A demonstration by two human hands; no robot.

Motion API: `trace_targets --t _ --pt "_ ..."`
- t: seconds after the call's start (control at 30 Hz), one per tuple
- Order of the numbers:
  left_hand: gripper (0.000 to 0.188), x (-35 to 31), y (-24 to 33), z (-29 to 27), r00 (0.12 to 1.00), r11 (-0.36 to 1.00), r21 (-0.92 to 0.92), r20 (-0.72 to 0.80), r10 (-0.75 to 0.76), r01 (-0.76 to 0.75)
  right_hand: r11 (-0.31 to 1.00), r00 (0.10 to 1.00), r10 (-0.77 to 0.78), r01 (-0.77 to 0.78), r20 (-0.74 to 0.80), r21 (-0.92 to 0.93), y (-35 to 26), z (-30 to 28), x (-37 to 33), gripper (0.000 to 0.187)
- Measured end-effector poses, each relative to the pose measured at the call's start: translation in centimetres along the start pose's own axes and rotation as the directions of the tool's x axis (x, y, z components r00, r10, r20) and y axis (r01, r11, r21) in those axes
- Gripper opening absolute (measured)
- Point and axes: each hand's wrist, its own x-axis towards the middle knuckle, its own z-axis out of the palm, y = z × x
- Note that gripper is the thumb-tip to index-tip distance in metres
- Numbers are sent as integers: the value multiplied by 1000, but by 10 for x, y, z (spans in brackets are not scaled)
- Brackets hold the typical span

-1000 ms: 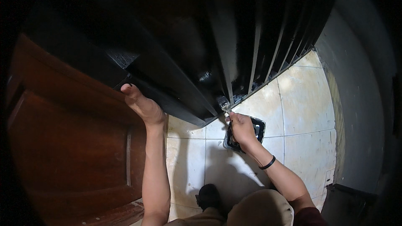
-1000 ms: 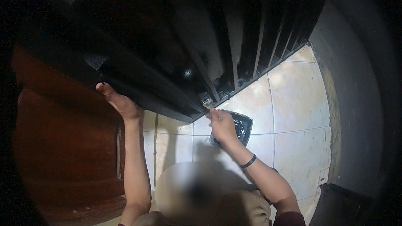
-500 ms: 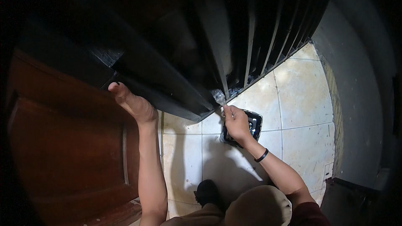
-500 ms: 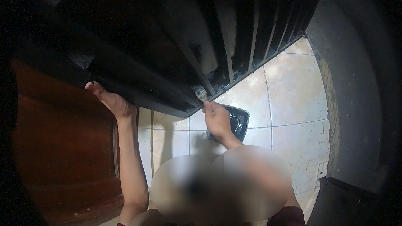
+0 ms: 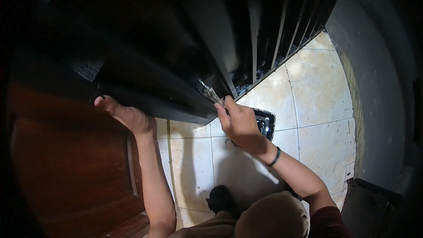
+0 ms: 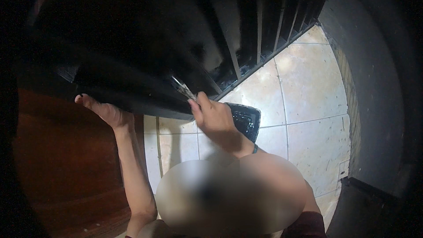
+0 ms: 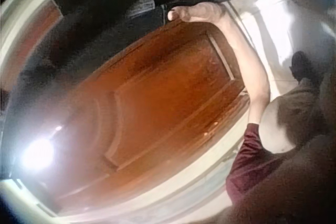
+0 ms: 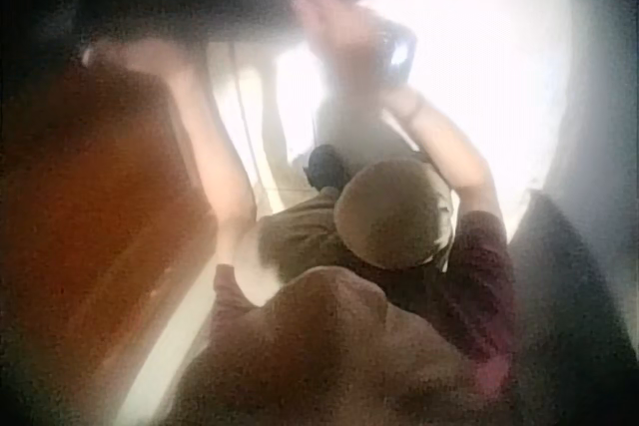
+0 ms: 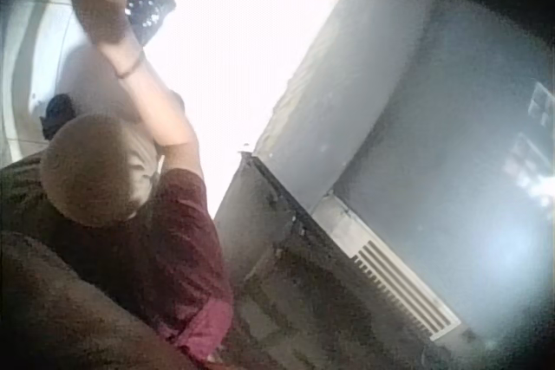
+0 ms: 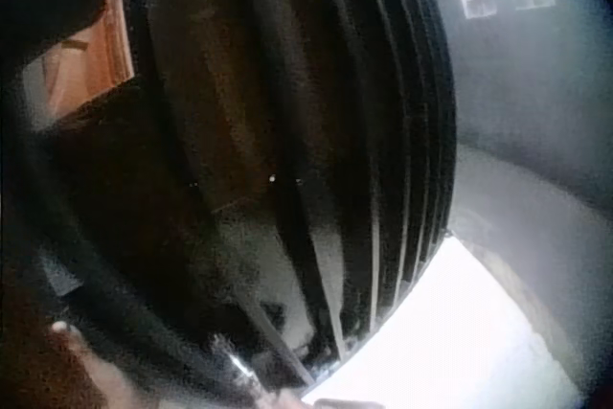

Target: The person paints a black metal gate using a brush and a small container of black paint, applying paint to the vertical bars and the bottom frame.

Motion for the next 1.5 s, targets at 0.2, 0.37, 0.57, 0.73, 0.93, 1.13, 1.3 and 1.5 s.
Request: trace_targets --t 0.2,0.37,0.57,0.73,0.93,1.13,1.3,1.5 --pt "85 1 0 20 988 966 230 -78 135 -113 961 990 42 -3 136 -277 61 10 -35 22" --pt "81 3 -1 9 996 972 220 25 80 -83 958 983 -74 118 170 -262 32 -18 0 21" --pt "88 -3 3 16 995 973 219 -39 89 -79 939 944 -322 310 -65 -152 -30 -56 34 16" --pt "97 -3 -2 8 991 967 246 -95 93 -67 964 991 -119 131 67 -232 39 -3 -8 19" --pt "79 4 -8 3 970 919 346 -83 229 -188 938 961 122 -29 249 -347 42 -12 -16 28" --pt "65 -4 1 29 946 893 358 -70 317 -273 974 983 159 -171 88 152 -60 -70 43 31" --pt "63 -1 -1 6 938 831 471 -22 346 -295 928 990 124 -95 -59 362 -84 -63 45 25" --pt "64 3 -17 10 904 796 476 -7 428 -373 891 902 420 -432 103 141 15 -5 -18 37"
